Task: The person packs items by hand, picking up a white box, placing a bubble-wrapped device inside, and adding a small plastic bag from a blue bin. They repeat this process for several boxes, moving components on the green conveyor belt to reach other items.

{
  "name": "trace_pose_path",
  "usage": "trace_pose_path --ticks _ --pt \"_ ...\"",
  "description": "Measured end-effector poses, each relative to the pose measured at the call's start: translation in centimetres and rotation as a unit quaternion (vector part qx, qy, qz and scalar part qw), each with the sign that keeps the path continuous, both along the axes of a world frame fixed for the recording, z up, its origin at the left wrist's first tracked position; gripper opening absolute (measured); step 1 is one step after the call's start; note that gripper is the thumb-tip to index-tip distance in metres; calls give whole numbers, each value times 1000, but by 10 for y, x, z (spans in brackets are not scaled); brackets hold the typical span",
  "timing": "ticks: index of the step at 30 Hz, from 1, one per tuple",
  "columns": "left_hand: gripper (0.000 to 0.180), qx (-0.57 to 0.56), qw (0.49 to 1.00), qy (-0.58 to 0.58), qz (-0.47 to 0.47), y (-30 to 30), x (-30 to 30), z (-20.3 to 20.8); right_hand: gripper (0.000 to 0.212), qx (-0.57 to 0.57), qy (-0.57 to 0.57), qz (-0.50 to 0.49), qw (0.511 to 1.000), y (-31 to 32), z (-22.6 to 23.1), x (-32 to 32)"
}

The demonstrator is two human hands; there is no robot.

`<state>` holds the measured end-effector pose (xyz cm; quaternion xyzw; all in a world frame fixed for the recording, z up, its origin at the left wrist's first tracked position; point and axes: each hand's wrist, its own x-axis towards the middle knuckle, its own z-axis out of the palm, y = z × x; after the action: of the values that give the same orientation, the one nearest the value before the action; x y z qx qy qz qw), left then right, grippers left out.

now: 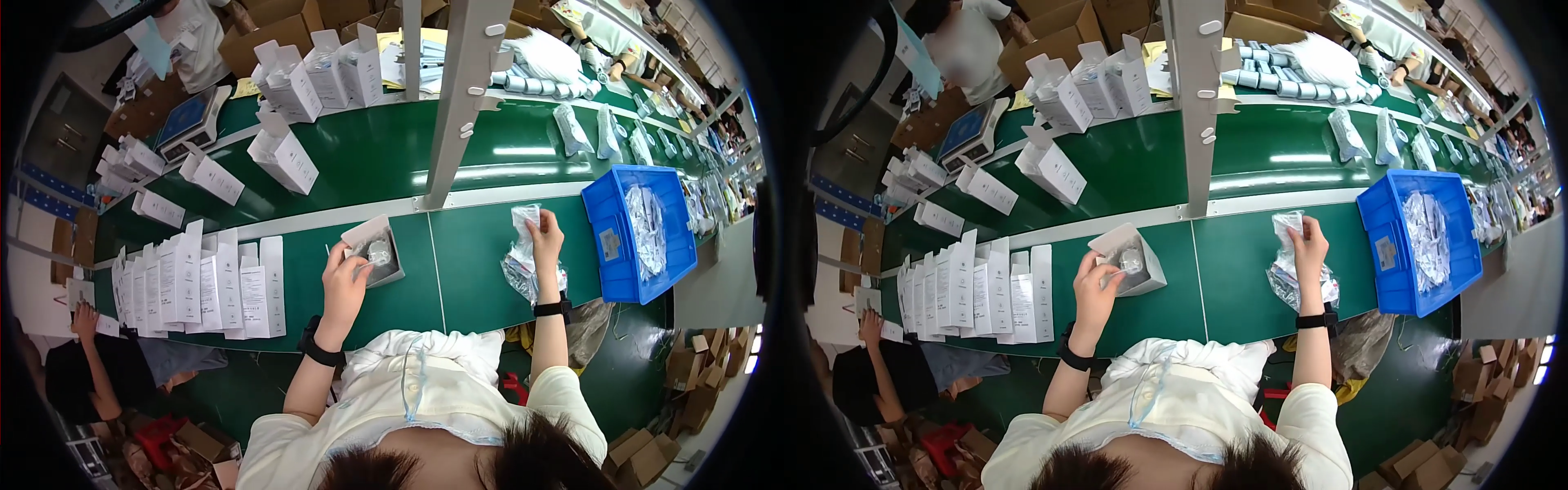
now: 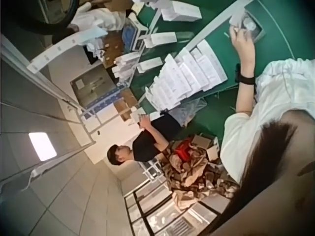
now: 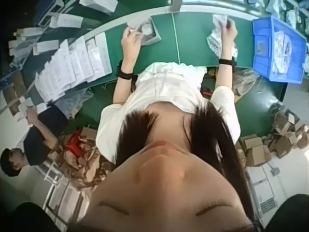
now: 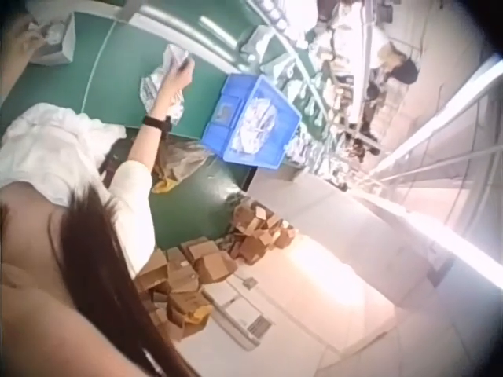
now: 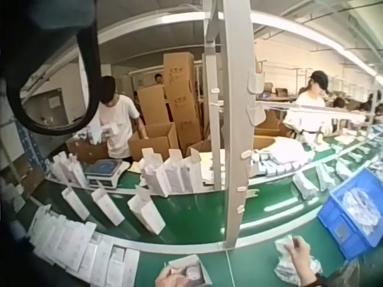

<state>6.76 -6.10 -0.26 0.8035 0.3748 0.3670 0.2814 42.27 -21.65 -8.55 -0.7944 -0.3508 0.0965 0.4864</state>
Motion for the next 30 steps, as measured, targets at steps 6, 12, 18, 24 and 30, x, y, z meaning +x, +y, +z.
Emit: trace_pose_path --ticks 6,12,18,24,30 --pt "10 -103 994 1 46 17 2 9 46 324 233 216 891 73 97 -181" --pt "8 -68 996 -43 46 30 -1 -4 21 169 -201 355 897 105 86 -216" --pt "9 -155 987 -18 24 33 -5 6 23 -24 -380 450 808 101 90 -195" --pt "49 65 995 11 71 68 -67 -5 94 238 -30 348 906 107 34 -180" --pt "74 -55 848 516 107 67 -155 -70 112 87 121 416 897 145 10 -195"
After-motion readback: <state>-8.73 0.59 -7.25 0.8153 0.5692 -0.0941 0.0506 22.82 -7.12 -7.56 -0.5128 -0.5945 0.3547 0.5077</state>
